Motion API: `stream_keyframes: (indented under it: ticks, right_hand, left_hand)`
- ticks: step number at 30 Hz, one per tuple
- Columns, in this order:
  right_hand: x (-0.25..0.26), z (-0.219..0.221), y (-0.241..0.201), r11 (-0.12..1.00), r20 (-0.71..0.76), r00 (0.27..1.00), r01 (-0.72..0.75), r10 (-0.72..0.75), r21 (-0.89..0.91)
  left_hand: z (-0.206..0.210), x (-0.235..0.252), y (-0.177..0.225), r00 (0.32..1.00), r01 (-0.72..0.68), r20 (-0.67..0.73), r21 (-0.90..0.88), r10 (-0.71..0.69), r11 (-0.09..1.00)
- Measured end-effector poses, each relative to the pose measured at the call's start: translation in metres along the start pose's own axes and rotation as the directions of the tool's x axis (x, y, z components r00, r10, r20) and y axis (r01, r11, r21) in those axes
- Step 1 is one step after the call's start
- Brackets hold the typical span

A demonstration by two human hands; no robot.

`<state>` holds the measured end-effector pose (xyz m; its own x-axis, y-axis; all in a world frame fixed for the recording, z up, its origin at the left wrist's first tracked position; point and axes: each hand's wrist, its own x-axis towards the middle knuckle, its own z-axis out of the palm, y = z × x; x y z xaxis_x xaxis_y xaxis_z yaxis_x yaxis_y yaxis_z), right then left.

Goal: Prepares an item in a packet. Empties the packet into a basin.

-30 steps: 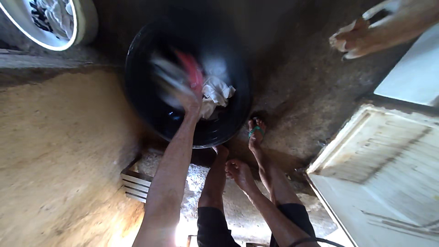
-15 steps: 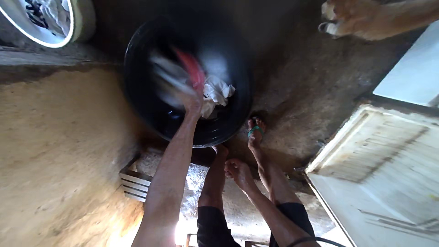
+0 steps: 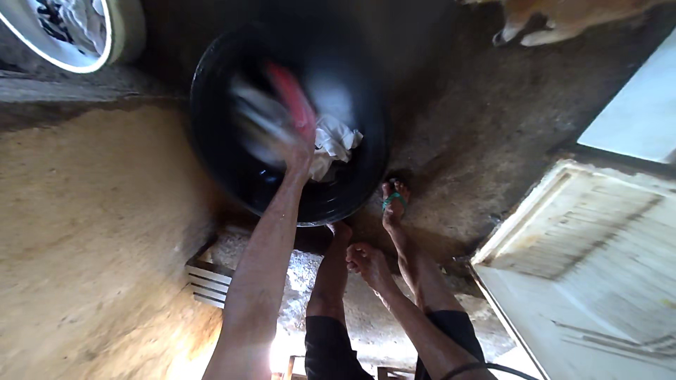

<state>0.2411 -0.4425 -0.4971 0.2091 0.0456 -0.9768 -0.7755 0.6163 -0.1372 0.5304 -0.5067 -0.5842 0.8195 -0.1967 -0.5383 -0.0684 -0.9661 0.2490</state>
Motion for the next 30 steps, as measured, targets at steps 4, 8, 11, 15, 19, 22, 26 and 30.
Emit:
stream_keyframes:
  ticks: [4, 8, 11, 15, 19, 22, 26, 30]
  right_hand:
    - [0.001, 0.000, -0.001, 1.000, 0.002, 1.000, -0.003, 0.003, 0.010]
    - [0.001, 0.000, -0.001, 1.000, 0.000, 1.000, 0.003, -0.003, 0.020]
    - [0.001, 0.000, -0.002, 1.000, 0.007, 1.000, 0.006, -0.006, 0.013]
    - [0.001, 0.000, -0.002, 1.000, 0.008, 1.000, 0.011, -0.011, 0.023]
    - [0.000, -0.001, -0.006, 1.000, 0.004, 1.000, -0.004, 0.004, 0.011]
    - [0.001, -0.001, -0.008, 1.000, -0.006, 1.000, -0.006, 0.006, 0.013]
    - [0.002, 0.000, -0.008, 1.000, -0.007, 1.000, -0.013, 0.013, 0.028]
    - [0.002, 0.002, -0.007, 0.999, -0.018, 1.000, -0.004, 0.004, 0.039]
  left_hand:
    - [-0.003, 0.001, 0.004, 0.999, -0.012, 0.030, 0.030, 0.011, 0.999]
    - [0.005, 0.005, -0.005, 0.999, -0.029, -0.023, -0.020, 0.028, 0.999]
    - [0.003, 0.006, -0.005, 0.999, -0.037, -0.020, -0.043, 0.036, 0.998]
    - [0.001, 0.005, -0.002, 0.999, -0.045, -0.028, -0.056, 0.043, 0.997]
    - [0.000, 0.003, 0.001, 0.999, -0.012, -0.030, -0.046, 0.010, 0.999]
    - [0.002, 0.003, -0.004, 0.997, -0.054, -0.052, -0.047, 0.051, 0.997]
    - [0.003, 0.003, -0.008, 0.998, -0.046, -0.054, -0.054, 0.043, 0.998]
    - [-0.002, 0.000, -0.007, 0.999, -0.008, -0.031, -0.057, 0.007, 0.998]
